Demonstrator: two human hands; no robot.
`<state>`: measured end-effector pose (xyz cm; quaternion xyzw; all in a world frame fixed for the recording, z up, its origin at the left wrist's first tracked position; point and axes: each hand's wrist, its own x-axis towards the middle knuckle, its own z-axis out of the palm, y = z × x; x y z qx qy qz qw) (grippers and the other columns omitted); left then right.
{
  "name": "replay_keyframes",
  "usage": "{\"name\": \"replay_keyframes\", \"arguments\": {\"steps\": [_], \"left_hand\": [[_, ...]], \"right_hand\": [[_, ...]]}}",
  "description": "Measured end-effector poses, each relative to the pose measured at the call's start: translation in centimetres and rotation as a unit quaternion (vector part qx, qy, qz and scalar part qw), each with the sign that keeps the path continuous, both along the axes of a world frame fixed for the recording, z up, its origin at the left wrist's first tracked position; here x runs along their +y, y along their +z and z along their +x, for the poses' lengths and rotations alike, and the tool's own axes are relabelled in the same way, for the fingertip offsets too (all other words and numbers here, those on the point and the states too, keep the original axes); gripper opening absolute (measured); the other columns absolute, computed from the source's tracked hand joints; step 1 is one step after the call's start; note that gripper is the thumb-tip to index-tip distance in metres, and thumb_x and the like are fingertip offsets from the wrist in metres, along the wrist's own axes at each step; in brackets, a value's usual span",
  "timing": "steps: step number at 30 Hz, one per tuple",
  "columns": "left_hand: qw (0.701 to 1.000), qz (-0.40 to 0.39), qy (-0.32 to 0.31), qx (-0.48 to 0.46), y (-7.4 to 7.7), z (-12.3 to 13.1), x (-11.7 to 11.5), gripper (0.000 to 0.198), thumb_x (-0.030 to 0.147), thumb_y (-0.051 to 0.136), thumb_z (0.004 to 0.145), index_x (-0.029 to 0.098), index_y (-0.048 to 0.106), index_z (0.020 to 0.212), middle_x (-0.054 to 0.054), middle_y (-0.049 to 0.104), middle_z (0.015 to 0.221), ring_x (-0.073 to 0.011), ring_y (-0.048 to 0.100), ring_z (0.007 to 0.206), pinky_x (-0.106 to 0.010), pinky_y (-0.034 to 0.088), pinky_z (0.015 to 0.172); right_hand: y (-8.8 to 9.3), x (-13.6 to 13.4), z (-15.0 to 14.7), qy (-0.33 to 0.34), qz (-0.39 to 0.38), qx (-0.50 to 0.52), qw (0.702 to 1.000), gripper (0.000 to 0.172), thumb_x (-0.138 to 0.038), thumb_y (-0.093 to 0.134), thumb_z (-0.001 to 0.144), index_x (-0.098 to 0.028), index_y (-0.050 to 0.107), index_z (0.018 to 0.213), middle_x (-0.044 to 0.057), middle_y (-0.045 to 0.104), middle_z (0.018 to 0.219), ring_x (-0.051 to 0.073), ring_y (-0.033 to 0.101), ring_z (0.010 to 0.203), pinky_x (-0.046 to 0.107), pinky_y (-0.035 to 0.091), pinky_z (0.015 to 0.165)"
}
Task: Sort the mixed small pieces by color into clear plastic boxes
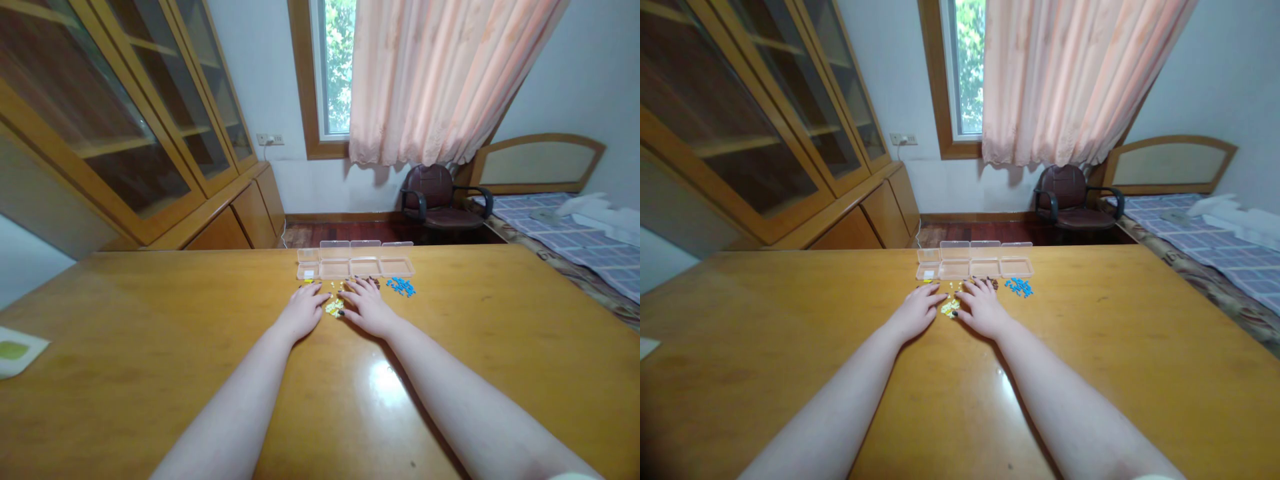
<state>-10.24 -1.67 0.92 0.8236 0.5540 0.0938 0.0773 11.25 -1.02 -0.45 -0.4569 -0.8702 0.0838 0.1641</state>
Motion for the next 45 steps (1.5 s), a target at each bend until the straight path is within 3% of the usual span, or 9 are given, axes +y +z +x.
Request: {"name": "replay_keyframes", "arguments": {"steps": [6, 10, 16, 22, 30, 35, 41, 45], "left_hand": [[1.000, 0.004, 0.008, -0.018, 0.0, -0.1, 0.1, 0.037, 0.025, 0.043, 0.089, 0.026, 0.062, 0.121, -0.007, 0.051, 0.135, -0.0234, 0.043, 0.127, -0.042, 0.033, 0.109], [0.999, 0.025, 0.045, -0.012, 0.0, -0.3, 0.1, 0.037, 0.025, 0.042, 0.089, 0.024, 0.062, 0.120, -0.008, 0.052, 0.134, -0.0254, 0.043, 0.126, -0.046, 0.033, 0.108], [0.999, 0.019, -0.031, -0.010, 0.1, 0.2, -0.4, 0.036, 0.023, 0.045, 0.088, 0.029, 0.063, 0.119, -0.006, 0.048, 0.138, -0.0257, 0.039, 0.130, -0.046, 0.027, 0.111], [1.000, 0.002, -0.012, -0.012, -0.8, 0.5, 0.0, 0.042, 0.027, 0.044, 0.089, 0.024, 0.053, 0.130, -0.009, 0.041, 0.144, -0.0255, 0.033, 0.134, -0.046, 0.025, 0.112], [1.000, 0.007, 0.016, -0.010, -0.6, 0.6, 0.2, 0.040, 0.028, 0.044, 0.089, 0.024, 0.056, 0.127, -0.009, 0.042, 0.143, -0.0266, 0.032, 0.134, -0.049, 0.024, 0.112], [1.000, -0.004, 0.008, -0.020, -0.9, 0.7, 0.4, 0.043, 0.030, 0.045, 0.089, 0.024, 0.052, 0.131, -0.010, 0.036, 0.146, -0.0278, 0.029, 0.136, -0.050, 0.022, 0.112], [0.998, 0.047, 0.029, -0.025, -0.5, 0.2, 0.2, 0.038, 0.020, 0.045, 0.086, 0.027, 0.062, 0.119, -0.006, 0.049, 0.137, -0.0252, 0.038, 0.129, -0.047, 0.028, 0.111], [0.997, 0.042, 0.063, 0.007, -0.5, -0.1, 0.2, 0.038, 0.024, 0.047, 0.085, 0.028, 0.062, 0.120, -0.007, 0.050, 0.136, -0.0293, 0.038, 0.129, -0.051, 0.026, 0.110]], "right_hand": [[0.1, 0.0, -0.1, 0.008, -0.015, -0.001, 1.000, 0.046, -0.049, 0.047, 0.089, -0.029, 0.052, 0.130, 0.007, 0.041, 0.144, 0.031, 0.025, 0.135, 0.054, 0.011, 0.111], [0.2, 0.1, 0.0, 0.002, -0.019, 0.011, 1.000, 0.043, -0.048, 0.048, 0.090, -0.030, 0.054, 0.129, 0.006, 0.043, 0.142, 0.030, 0.027, 0.134, 0.053, 0.013, 0.110], [0.6, 0.0, 0.1, 0.011, -0.019, 0.024, 0.999, 0.036, -0.048, 0.048, 0.090, -0.032, 0.062, 0.119, 0.006, 0.048, 0.138, 0.030, 0.031, 0.132, 0.055, 0.014, 0.109], [0.5, -0.1, 0.0, 0.024, -0.028, 0.008, 0.999, 0.039, -0.049, 0.050, 0.088, -0.034, 0.059, 0.123, 0.007, 0.042, 0.143, 0.032, 0.027, 0.134, 0.057, 0.012, 0.108], [0.3, 0.1, -0.1, -0.018, -0.028, -0.011, 0.999, 0.048, -0.053, 0.048, 0.088, -0.028, 0.054, 0.129, 0.009, 0.036, 0.146, 0.034, 0.020, 0.136, 0.057, 0.008, 0.109], [0.6, 0.0, 0.0, 0.007, -0.020, 0.013, 1.000, 0.036, -0.050, 0.048, 0.089, -0.034, 0.062, 0.119, 0.004, 0.042, 0.143, 0.032, 0.023, 0.136, 0.056, 0.009, 0.110], [0.3, 0.1, -0.1, 0.005, -0.036, -0.013, 0.999, 0.046, -0.052, 0.048, 0.088, -0.032, 0.055, 0.128, 0.008, 0.035, 0.147, 0.034, 0.020, 0.137, 0.059, 0.008, 0.109], [0.0, 0.4, -0.1, -0.008, -0.031, -0.006, 0.999, 0.050, -0.052, 0.048, 0.088, -0.026, 0.053, 0.130, 0.009, 0.035, 0.147, 0.033, 0.021, 0.136, 0.056, 0.009, 0.110]]}}
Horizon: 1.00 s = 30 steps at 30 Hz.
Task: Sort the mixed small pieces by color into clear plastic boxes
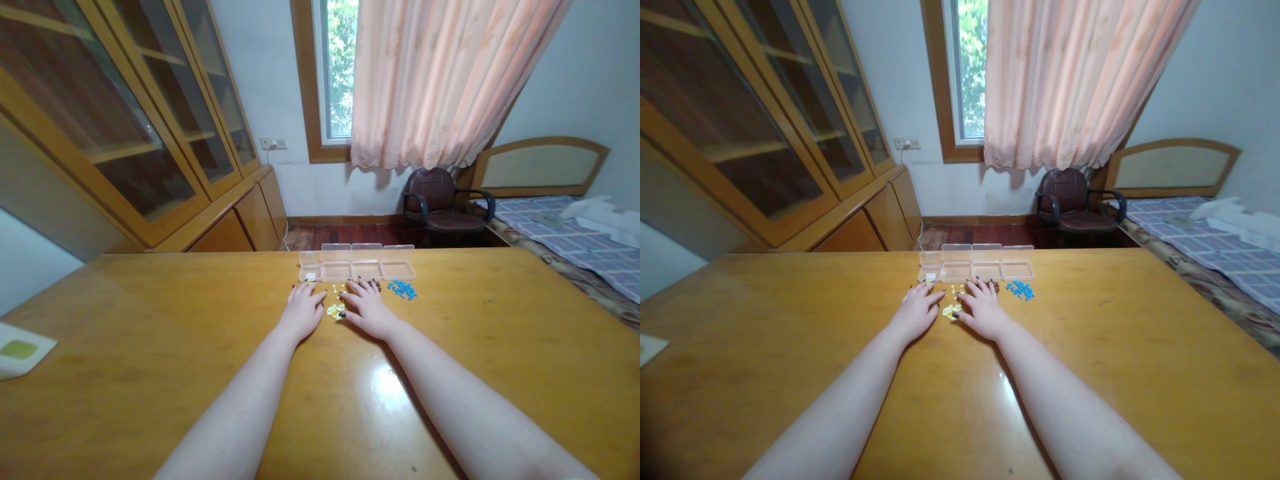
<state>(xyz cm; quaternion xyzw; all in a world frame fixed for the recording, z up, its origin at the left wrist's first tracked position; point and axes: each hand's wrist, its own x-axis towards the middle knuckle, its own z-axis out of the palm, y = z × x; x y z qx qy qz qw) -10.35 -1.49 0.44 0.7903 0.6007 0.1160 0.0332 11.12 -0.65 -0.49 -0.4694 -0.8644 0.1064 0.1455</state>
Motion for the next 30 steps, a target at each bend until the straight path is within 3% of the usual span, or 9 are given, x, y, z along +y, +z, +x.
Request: {"name": "replay_keyframes", "arguments": {"steps": [3, 9, 16, 22, 26, 30], "left_hand": [[1.000, -0.005, 0.015, 0.012, 0.0, 0.0, 0.0, 0.038, 0.025, 0.046, 0.086, 0.028, 0.062, 0.120, -0.008, 0.049, 0.137, -0.0307, 0.037, 0.130, -0.052, 0.025, 0.110], [0.999, 0.001, -0.027, 0.025, 0.2, 0.4, -0.4, 0.042, 0.026, 0.047, 0.086, 0.031, 0.055, 0.127, -0.005, 0.042, 0.144, -0.0285, 0.033, 0.133, -0.050, 0.023, 0.111], [0.998, 0.021, 0.033, 0.054, 0.6, 0.4, -0.5, 0.037, 0.024, 0.048, 0.084, 0.028, 0.063, 0.117, -0.008, 0.051, 0.135, -0.0313, 0.033, 0.132, -0.056, 0.021, 0.111], [0.996, 0.005, -0.087, 0.029, 0.7, 1.2, -1.2, 0.036, 0.030, 0.046, 0.089, 0.036, 0.059, 0.121, -0.003, 0.044, 0.141, -0.0280, 0.029, 0.135, -0.052, 0.018, 0.113], [0.997, -0.024, -0.067, 0.024, 0.2, 1.5, -1.1, 0.038, 0.042, 0.043, 0.091, 0.038, 0.055, 0.126, -0.004, 0.040, 0.145, -0.0305, 0.026, 0.137, -0.056, 0.017, 0.111], [0.997, -0.046, -0.047, 0.027, 0.0, 1.2, -0.7, 0.042, 0.040, 0.044, 0.091, 0.033, 0.050, 0.131, -0.008, 0.037, 0.147, -0.0309, 0.026, 0.137, -0.054, 0.019, 0.111]], "right_hand": [[-0.2, 0.1, 0.1, -0.011, 0.015, 0.019, 1.000, 0.045, -0.049, 0.049, 0.088, -0.025, 0.057, 0.126, 0.008, 0.041, 0.143, 0.031, 0.026, 0.134, 0.053, 0.011, 0.111], [-0.1, 0.0, 0.2, -0.011, 0.031, 0.034, 0.999, 0.036, -0.045, 0.052, 0.088, -0.027, 0.063, 0.117, 0.006, 0.047, 0.139, 0.029, 0.030, 0.132, 0.053, 0.013, 0.110], [0.0, -0.1, 0.1, -0.006, 0.024, 0.005, 1.000, 0.041, -0.049, 0.050, 0.088, -0.028, 0.059, 0.123, 0.007, 0.042, 0.143, 0.032, 0.028, 0.133, 0.056, 0.011, 0.109], [-0.1, -0.1, 0.2, -0.008, 0.020, 0.007, 1.000, 0.039, -0.049, 0.046, 0.090, -0.030, 0.061, 0.120, 0.006, 0.045, 0.141, 0.033, 0.027, 0.133, 0.057, 0.010, 0.109], [0.0, -0.2, 0.2, -0.001, 0.016, 0.009, 1.000, 0.039, -0.050, 0.045, 0.091, -0.032, 0.061, 0.121, 0.005, 0.046, 0.140, 0.033, 0.027, 0.133, 0.057, 0.010, 0.109], [0.2, -0.3, 0.1, 0.017, 0.013, 0.010, 1.000, 0.043, -0.051, 0.049, 0.088, -0.032, 0.058, 0.125, 0.006, 0.044, 0.142, 0.035, 0.028, 0.132, 0.059, 0.013, 0.108]]}}
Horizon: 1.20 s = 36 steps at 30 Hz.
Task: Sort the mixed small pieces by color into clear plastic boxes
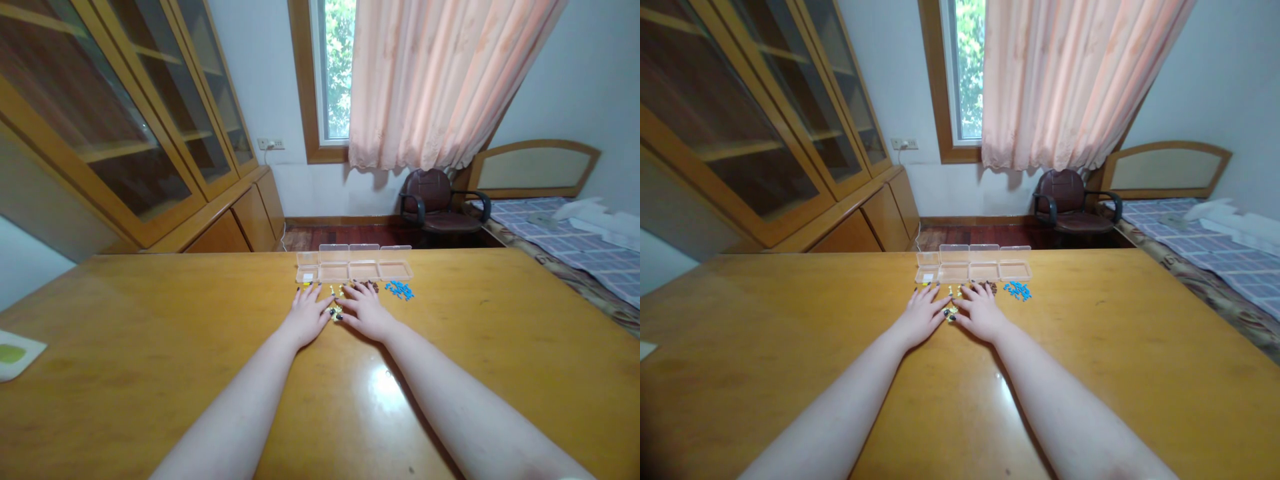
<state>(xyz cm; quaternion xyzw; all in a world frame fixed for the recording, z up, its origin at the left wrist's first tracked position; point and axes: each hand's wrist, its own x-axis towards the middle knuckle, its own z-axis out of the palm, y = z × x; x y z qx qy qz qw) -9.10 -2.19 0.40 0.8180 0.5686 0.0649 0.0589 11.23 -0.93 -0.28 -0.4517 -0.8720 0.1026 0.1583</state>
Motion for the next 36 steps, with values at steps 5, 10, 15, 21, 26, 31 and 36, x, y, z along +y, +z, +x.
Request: {"name": "replay_keyframes", "arguments": {"steps": [5, 10, 15, 21, 26, 31, 36], "left_hand": [[1.000, 0.014, 0.001, -0.009, 0.1, -0.2, 0.1, 0.042, 0.037, 0.045, 0.090, 0.029, 0.052, 0.131, -0.010, 0.039, 0.145, -0.0301, 0.029, 0.136, -0.051, 0.021, 0.111], [0.999, 0.041, 0.008, -0.028, 0.4, -0.5, 0.1, 0.036, 0.037, 0.045, 0.090, 0.028, 0.062, 0.121, -0.009, 0.046, 0.140, -0.0301, 0.035, 0.132, -0.051, 0.026, 0.110], [0.998, 0.032, -0.018, -0.054, 0.5, -0.7, 0.2, 0.030, 0.036, 0.046, 0.090, 0.030, 0.071, 0.105, -0.007, 0.055, 0.132, -0.0298, 0.041, 0.128, -0.053, 0.028, 0.109], [0.997, 0.046, -0.040, -0.050, 0.8, -0.5, 0.0, 0.034, 0.033, 0.048, 0.089, 0.025, 0.064, 0.118, -0.009, 0.054, 0.133, -0.0274, 0.044, 0.126, -0.048, 0.030, 0.109], [0.998, 0.036, -0.057, -0.023, 0.5, 0.0, -0.2, 0.037, 0.037, 0.043, 0.091, 0.028, 0.059, 0.124, -0.008, 0.046, 0.140, -0.0282, 0.037, 0.131, -0.049, 0.026, 0.111], [1.000, 0.010, -0.007, 0.020, 0.2, 0.5, -0.5, 0.046, 0.049, 0.040, 0.091, 0.033, 0.049, 0.133, -0.009, 0.033, 0.149, -0.0332, 0.024, 0.138, -0.056, 0.019, 0.110], [0.997, 0.028, 0.022, 0.071, 0.3, 1.0, -1.1, 0.050, 0.052, 0.041, 0.089, 0.029, 0.050, 0.133, -0.010, 0.031, 0.150, -0.0320, 0.020, 0.140, -0.056, 0.014, 0.112]], "right_hand": [[0.2, 0.1, 0.1, -0.009, 0.025, 0.030, 0.999, 0.031, -0.044, 0.048, 0.090, -0.031, 0.068, 0.111, 0.004, 0.051, 0.136, 0.030, 0.033, 0.130, 0.055, 0.014, 0.109], [0.0, 0.0, 0.1, 0.004, 0.012, 0.010, 1.000, 0.033, -0.047, 0.050, 0.089, -0.032, 0.066, 0.114, 0.005, 0.047, 0.139, 0.032, 0.031, 0.131, 0.057, 0.012, 0.108], [0.1, -0.1, -0.1, -0.004, 0.007, -0.004, 1.000, 0.041, -0.050, 0.049, 0.088, -0.029, 0.060, 0.121, 0.007, 0.042, 0.143, 0.033, 0.027, 0.133, 0.057, 0.012, 0.109], [-0.1, -0.1, -0.2, -0.008, 0.010, -0.018, 1.000, 0.050, -0.053, 0.048, 0.088, -0.027, 0.053, 0.130, 0.009, 0.037, 0.146, 0.034, 0.023, 0.135, 0.058, 0.009, 0.109], [-0.3, 0.2, -0.2, -0.037, 0.024, -0.009, 0.999, 0.051, -0.052, 0.046, 0.089, -0.025, 0.051, 0.131, 0.009, 0.039, 0.145, 0.033, 0.024, 0.135, 0.056, 0.009, 0.110], [-0.4, 0.3, -0.1, -0.059, 0.026, 0.006, 0.998, 0.048, -0.051, 0.046, 0.089, -0.023, 0.054, 0.128, 0.009, 0.040, 0.144, 0.032, 0.025, 0.135, 0.054, 0.009, 0.111], [-0.5, 0.3, 0.0, -0.058, 0.020, 0.006, 0.998, 0.047, -0.048, 0.048, 0.089, -0.024, 0.054, 0.128, 0.008, 0.040, 0.144, 0.032, 0.026, 0.135, 0.054, 0.010, 0.111]]}}
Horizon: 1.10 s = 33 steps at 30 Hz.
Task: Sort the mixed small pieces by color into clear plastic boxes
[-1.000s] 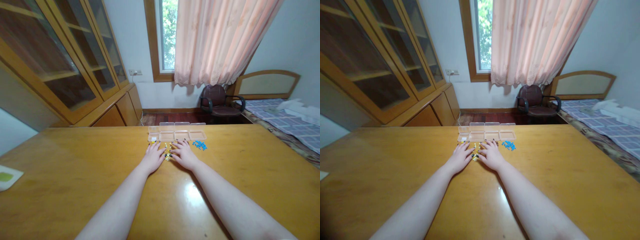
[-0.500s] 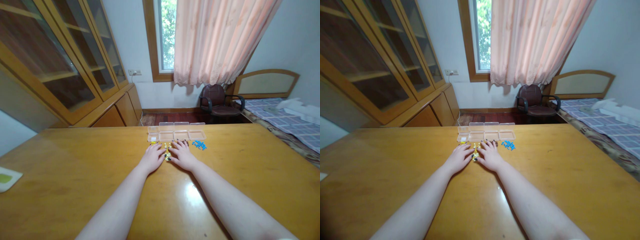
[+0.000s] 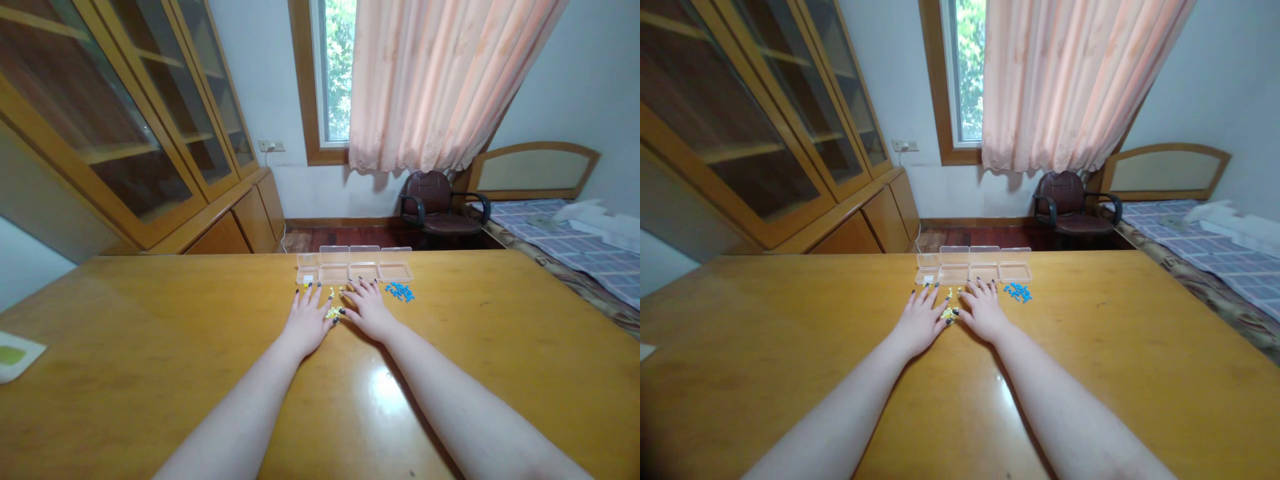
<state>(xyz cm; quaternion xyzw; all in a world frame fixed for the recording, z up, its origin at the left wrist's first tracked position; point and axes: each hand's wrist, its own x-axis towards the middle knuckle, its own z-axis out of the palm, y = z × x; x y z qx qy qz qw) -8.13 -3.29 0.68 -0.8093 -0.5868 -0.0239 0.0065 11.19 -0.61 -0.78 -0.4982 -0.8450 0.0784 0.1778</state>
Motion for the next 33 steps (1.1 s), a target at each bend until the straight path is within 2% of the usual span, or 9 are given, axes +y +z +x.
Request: {"name": "replay_keyframes", "arguments": {"steps": [6, 9, 15, 18, 21, 25, 28, 31, 33], "left_hand": [[0.996, 0.009, 0.088, 0.022, -0.5, -0.8, 0.8, 0.059, 0.056, 0.038, 0.089, 0.020, 0.047, 0.135, -0.014, 0.031, 0.149, -0.0344, 0.017, 0.140, -0.057, 0.013, 0.111], [0.994, 0.014, 0.112, 0.013, -0.6, -1.4, 1.4, 0.059, 0.054, 0.040, 0.089, 0.022, 0.043, 0.138, -0.015, 0.028, 0.150, -0.0354, 0.017, 0.140, -0.058, 0.014, 0.110], [1.000, 0.004, 0.010, -0.025, -0.7, -0.5, 1.2, 0.047, 0.050, 0.040, 0.090, 0.032, 0.048, 0.133, -0.008, 0.029, 0.151, -0.0309, 0.019, 0.140, -0.055, 0.012, 0.112], [0.999, -0.013, 0.014, -0.042, -0.9, 0.2, 1.3, 0.050, 0.048, 0.042, 0.090, 0.029, 0.045, 0.136, -0.010, 0.030, 0.150, -0.0322, 0.019, 0.140, -0.058, 0.014, 0.111], [0.998, -0.010, -0.006, -0.061, -0.8, 0.2, 1.5, 0.048, 0.042, 0.043, 0.090, 0.025, 0.045, 0.136, -0.010, 0.036, 0.148, -0.0300, 0.022, 0.139, -0.058, 0.014, 0.111], [0.994, -0.005, -0.047, -0.094, -0.3, -0.1, 1.4, 0.041, 0.035, 0.040, 0.092, 0.025, 0.050, 0.131, -0.005, 0.050, 0.139, -0.0260, 0.030, 0.136, -0.056, 0.014, 0.113], [0.993, -0.016, -0.053, -0.106, -0.2, -0.1, 1.3, 0.040, 0.030, 0.038, 0.092, 0.026, 0.052, 0.129, -0.004, 0.053, 0.136, -0.0257, 0.034, 0.134, -0.056, 0.015, 0.112], [0.991, -0.010, -0.053, -0.120, -0.1, -0.2, 1.5, 0.040, 0.020, 0.042, 0.089, 0.025, 0.056, 0.126, -0.003, 0.055, 0.133, -0.0251, 0.039, 0.130, -0.051, 0.021, 0.112], [0.989, 0.007, -0.063, -0.131, 0.1, -0.6, 1.6, 0.037, 0.016, 0.045, 0.086, 0.025, 0.064, 0.116, -0.003, 0.063, 0.123, -0.0232, 0.047, 0.122, -0.046, 0.027, 0.110]], "right_hand": [[0.0, 0.0, 0.0, -0.004, -0.001, -0.006, 1.000, 0.047, -0.049, 0.049, 0.088, -0.024, 0.055, 0.127, 0.008, 0.041, 0.144, 0.032, 0.026, 0.134, 0.053, 0.009, 0.111], [0.0, 0.0, 0.0, -0.007, 0.003, -0.008, 1.000, 0.047, -0.049, 0.049, 0.088, -0.023, 0.056, 0.126, 0.008, 0.042, 0.143, 0.032, 0.027, 0.134, 0.053, 0.009, 0.111], [0.1, 0.0, -0.1, -0.019, 0.023, -0.017, 0.999, 0.041, -0.048, 0.047, 0.089, -0.024, 0.062, 0.118, 0.007, 0.051, 0.135, 0.032, 0.029, 0.132, 0.055, 0.009, 0.110], [0.3, -0.2, -0.3, 0.004, 0.016, -0.028, 0.999, 0.043, -0.049, 0.044, 0.090, -0.023, 0.060, 0.121, 0.007, 0.052, 0.135, 0.034, 0.027, 0.133, 0.059, 0.006, 0.109], [0.5, -0.3, -0.4, 0.025, 0.016, -0.024, 0.999, 0.047, -0.050, 0.043, 0.091, -0.023, 0.056, 0.127, 0.008, 0.053, 0.134, 0.033, 0.027, 0.134, 0.060, 0.004, 0.109], [0.7, -0.4, -0.4, 0.036, 0.017, -0.016, 0.999, 0.040, -0.045, 0.043, 0.092, -0.025, 0.059, 0.123, 0.007, 0.060, 0.126, 0.029, 0.033, 0.131, 0.058, 0.001, 0.110], [0.7, -0.3, -0.4, 0.059, 0.002, -0.022, 0.998, 0.040, -0.045, 0.043, 0.092, -0.027, 0.057, 0.124, 0.006, 0.058, 0.128, 0.029, 0.032, 0.131, 0.059, 0.003, 0.109], [0.9, -0.3, -0.2, 0.061, 0.003, -0.014, 0.998, 0.040, -0.045, 0.045, 0.091, -0.027, 0.056, 0.126, 0.006, 0.056, 0.131, 0.029, 0.030, 0.132, 0.059, 0.005, 0.108], [1.1, -0.4, -0.1, 0.061, 0.012, 0.005, 0.998, 0.037, -0.042, 0.047, 0.091, -0.027, 0.059, 0.122, 0.005, 0.058, 0.128, 0.028, 0.033, 0.131, 0.058, 0.005, 0.109]]}}
